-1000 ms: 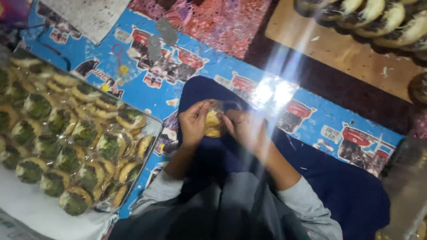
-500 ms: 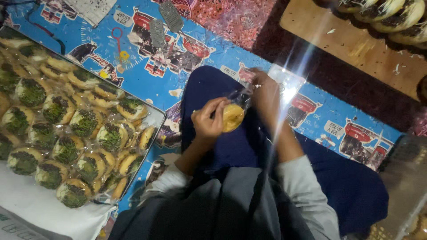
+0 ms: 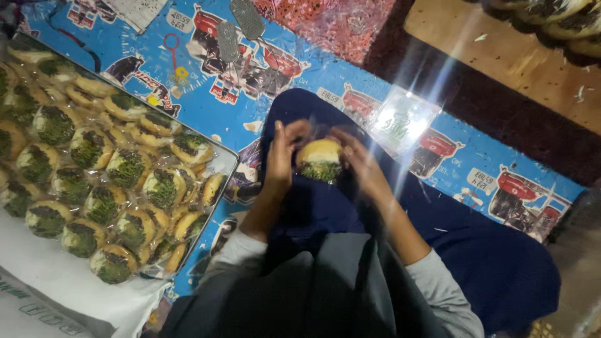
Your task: The person grates white topping onto rows of donuts using a handheld grater, then individually places donuts into clear plastic bags and seals them. The donuts are arranged on a wooden board and in trays, and the person works while sitting on the floor.
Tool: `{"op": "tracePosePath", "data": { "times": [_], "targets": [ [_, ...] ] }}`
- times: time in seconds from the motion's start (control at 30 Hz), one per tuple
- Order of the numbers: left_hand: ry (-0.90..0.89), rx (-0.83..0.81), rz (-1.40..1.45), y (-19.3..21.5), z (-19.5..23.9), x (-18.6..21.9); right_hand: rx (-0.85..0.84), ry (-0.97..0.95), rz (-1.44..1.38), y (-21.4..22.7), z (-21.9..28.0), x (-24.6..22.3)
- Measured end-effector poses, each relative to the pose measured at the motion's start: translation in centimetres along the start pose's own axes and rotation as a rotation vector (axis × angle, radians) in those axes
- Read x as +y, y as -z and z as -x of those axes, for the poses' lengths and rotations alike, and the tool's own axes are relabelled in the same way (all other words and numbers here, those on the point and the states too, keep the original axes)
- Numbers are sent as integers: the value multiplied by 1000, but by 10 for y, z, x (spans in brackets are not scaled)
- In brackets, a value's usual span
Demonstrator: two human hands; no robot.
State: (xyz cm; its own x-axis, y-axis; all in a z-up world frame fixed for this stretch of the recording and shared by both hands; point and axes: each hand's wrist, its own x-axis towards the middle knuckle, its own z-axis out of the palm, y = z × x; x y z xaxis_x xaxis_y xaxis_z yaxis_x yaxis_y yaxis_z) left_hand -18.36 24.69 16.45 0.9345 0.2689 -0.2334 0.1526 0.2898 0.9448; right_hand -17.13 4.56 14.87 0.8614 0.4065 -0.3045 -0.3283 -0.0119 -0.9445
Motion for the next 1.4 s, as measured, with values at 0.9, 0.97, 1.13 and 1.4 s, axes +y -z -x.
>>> {"op": "tracePosePath", "data": {
  "times": [0.9, 0.97, 1.13, 1.4],
  "targets": [
    [-397, -11, -571, -28, -2, -58, 491, 193, 211, 66, -46, 104],
    [-317, -200, -487, -67, -23, -92, 614, 113, 292, 112, -46, 114],
    [-636, -457, -930, -179, -132, -204, 1042, 33, 335, 208, -8, 132],
    [-500, -743, -1273, -197, -164, -262, 1039, 49, 913, 230, 13, 120]
  ]
}}
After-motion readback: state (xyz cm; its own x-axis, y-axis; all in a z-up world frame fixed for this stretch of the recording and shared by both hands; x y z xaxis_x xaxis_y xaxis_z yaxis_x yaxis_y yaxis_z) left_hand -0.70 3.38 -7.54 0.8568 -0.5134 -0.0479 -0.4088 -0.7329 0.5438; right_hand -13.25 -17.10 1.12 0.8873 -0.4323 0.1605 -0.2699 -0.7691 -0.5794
